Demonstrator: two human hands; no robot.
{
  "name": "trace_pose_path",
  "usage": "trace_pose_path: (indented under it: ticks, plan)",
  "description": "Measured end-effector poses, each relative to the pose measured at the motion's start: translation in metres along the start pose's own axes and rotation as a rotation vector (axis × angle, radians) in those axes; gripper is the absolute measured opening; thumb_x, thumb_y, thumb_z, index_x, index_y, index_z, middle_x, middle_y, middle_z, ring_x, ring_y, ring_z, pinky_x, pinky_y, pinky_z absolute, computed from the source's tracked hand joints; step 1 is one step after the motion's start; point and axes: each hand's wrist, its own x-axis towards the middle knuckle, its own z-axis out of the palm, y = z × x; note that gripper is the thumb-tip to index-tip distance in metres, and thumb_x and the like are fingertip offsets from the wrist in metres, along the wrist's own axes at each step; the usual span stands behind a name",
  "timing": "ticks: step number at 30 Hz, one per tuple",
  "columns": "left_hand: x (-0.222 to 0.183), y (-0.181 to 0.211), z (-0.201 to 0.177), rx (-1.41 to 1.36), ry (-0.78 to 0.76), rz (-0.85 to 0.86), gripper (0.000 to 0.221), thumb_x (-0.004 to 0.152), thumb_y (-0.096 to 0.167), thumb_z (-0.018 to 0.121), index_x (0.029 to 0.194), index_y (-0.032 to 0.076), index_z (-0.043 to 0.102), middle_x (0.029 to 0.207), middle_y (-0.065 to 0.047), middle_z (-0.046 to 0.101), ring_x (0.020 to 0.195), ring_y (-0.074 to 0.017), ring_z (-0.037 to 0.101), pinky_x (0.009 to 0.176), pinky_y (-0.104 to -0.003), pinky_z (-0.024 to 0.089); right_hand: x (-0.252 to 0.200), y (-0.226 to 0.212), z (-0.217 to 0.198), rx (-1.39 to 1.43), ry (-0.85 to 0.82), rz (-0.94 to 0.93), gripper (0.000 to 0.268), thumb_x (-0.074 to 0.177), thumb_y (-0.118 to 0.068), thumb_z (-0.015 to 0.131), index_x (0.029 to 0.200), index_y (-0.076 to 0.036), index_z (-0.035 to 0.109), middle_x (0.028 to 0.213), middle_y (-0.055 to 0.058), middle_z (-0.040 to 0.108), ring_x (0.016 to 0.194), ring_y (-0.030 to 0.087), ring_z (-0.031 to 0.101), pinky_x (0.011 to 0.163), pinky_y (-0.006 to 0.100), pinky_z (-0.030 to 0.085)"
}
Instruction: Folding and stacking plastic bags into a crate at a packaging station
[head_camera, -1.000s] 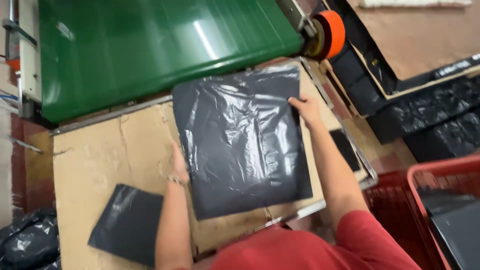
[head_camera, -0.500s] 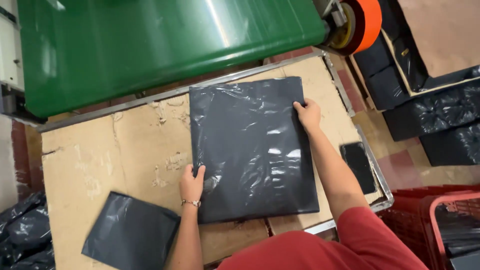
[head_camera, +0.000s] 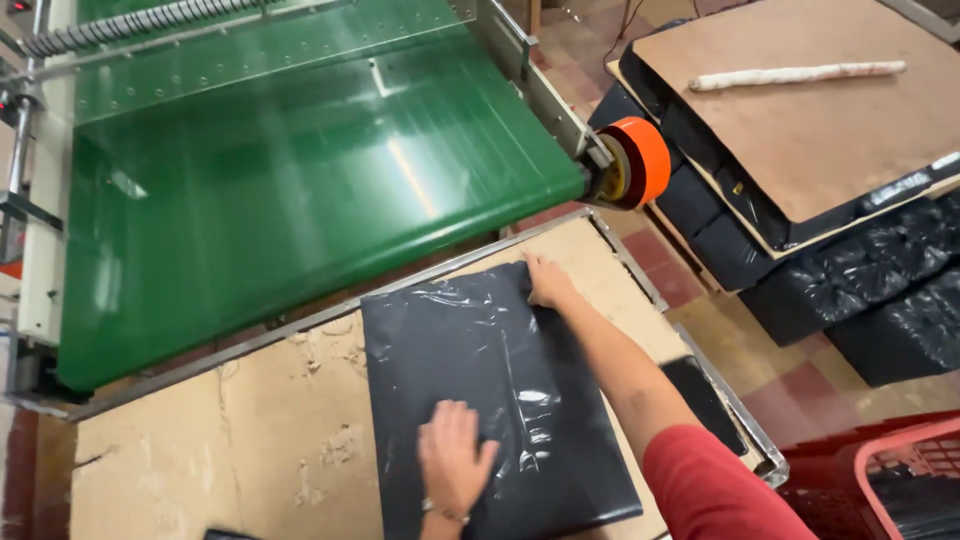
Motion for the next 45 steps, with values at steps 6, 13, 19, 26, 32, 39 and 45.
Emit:
trace_pose_path:
  ticks: [6, 13, 19, 26, 32, 39, 45]
  plan:
    - [0.001, 0.015, 0.022, -0.349, -0.317, 0.158, 0.05, 0.088, 0.049, 0.063, 0.129, 0.021, 0.064, 0.145, 0.001, 0.057, 0.144, -0.0215, 0.039, 0.109, -0.052, 0.034, -0.015, -0.002, 0.011, 0.014, 0.055, 0.134, 0.052, 0.069, -0.02, 0.071, 0.119, -0.011, 0.061, 0.109, 0.018, 0.073, 0.101, 0.039, 0.072, 0.078, 0.049, 0.06]
    - [0.026, -0.037, 0.069, -1.278, -0.416, -0.608, 0.075, 0.087, 0.054, 0.023, 0.139, 0.011, 0.057, 0.142, -0.009, 0.063, 0.131, -0.0248, 0.06, 0.117, -0.043, 0.033, -0.181, -0.043, -0.061, 0.595, 0.495, -0.209, 0.017, 0.074, -0.006, 0.07, 0.09, -0.013, 0.068, 0.093, 0.005, 0.071, 0.091, 0.026, 0.067, 0.083, 0.037, 0.049]
    - [0.054, -0.152, 0.058, -1.973, -0.648, -1.198, 0.126, 0.067, 0.094, 0.021, 0.154, 0.005, 0.038, 0.167, -0.019, 0.033, 0.151, -0.0365, 0.034, 0.119, -0.055, 0.024, -0.355, -0.037, -0.024, 0.8, 0.49, -0.221, 0.031, 0.063, 0.008, 0.07, 0.087, -0.011, 0.071, 0.101, 0.007, 0.081, 0.104, 0.029, 0.073, 0.098, 0.041, 0.052]
    - [0.012, -0.129, 0.004, -1.452, -0.515, -1.135, 0.081, 0.087, 0.056, 0.078, 0.156, 0.028, 0.044, 0.164, -0.001, 0.037, 0.151, -0.021, 0.031, 0.128, -0.045, 0.02, -0.407, -0.029, 0.045, 0.552, 0.435, -0.028, 0.042, 0.067, 0.008, 0.065, 0.096, -0.022, 0.073, 0.109, -0.001, 0.08, 0.118, 0.025, 0.068, 0.102, 0.043, 0.051]
    - [-0.002, -0.144, 0.034, -1.453, -0.375, -0.942, 0.074, 0.089, 0.018, 0.081, 0.154, 0.017, 0.045, 0.149, -0.017, 0.052, 0.139, -0.0322, 0.05, 0.114, -0.052, 0.04, -0.415, -0.052, 0.015, 0.411, 0.4, -0.166, 0.048, 0.076, 0.01, 0.061, 0.119, -0.008, 0.072, 0.118, 0.019, 0.074, 0.124, 0.038, 0.064, 0.111, 0.05, 0.044]
    - [-0.047, -0.157, 0.066, -1.196, -0.188, -0.749, 0.092, 0.082, -0.002, 0.08, 0.161, 0.016, 0.035, 0.161, -0.016, 0.04, 0.148, -0.0263, 0.04, 0.124, -0.041, 0.034, -0.42, -0.015, 0.065, 0.14, 0.421, -0.078, 0.038, 0.07, -0.004, 0.073, 0.097, -0.03, 0.066, 0.112, -0.011, 0.071, 0.121, 0.015, 0.064, 0.099, 0.04, 0.042]
    - [-0.054, -0.152, 0.04, -1.137, -0.216, -0.69, 0.103, 0.083, -0.006, 0.076, 0.166, 0.019, 0.02, 0.168, -0.02, 0.027, 0.154, -0.0289, 0.032, 0.129, -0.042, 0.027, -0.435, -0.024, 0.064, 0.1, 0.385, -0.017, 0.034, 0.072, -0.004, 0.07, 0.091, -0.031, 0.062, 0.113, -0.016, 0.07, 0.125, 0.01, 0.061, 0.101, 0.039, 0.04]
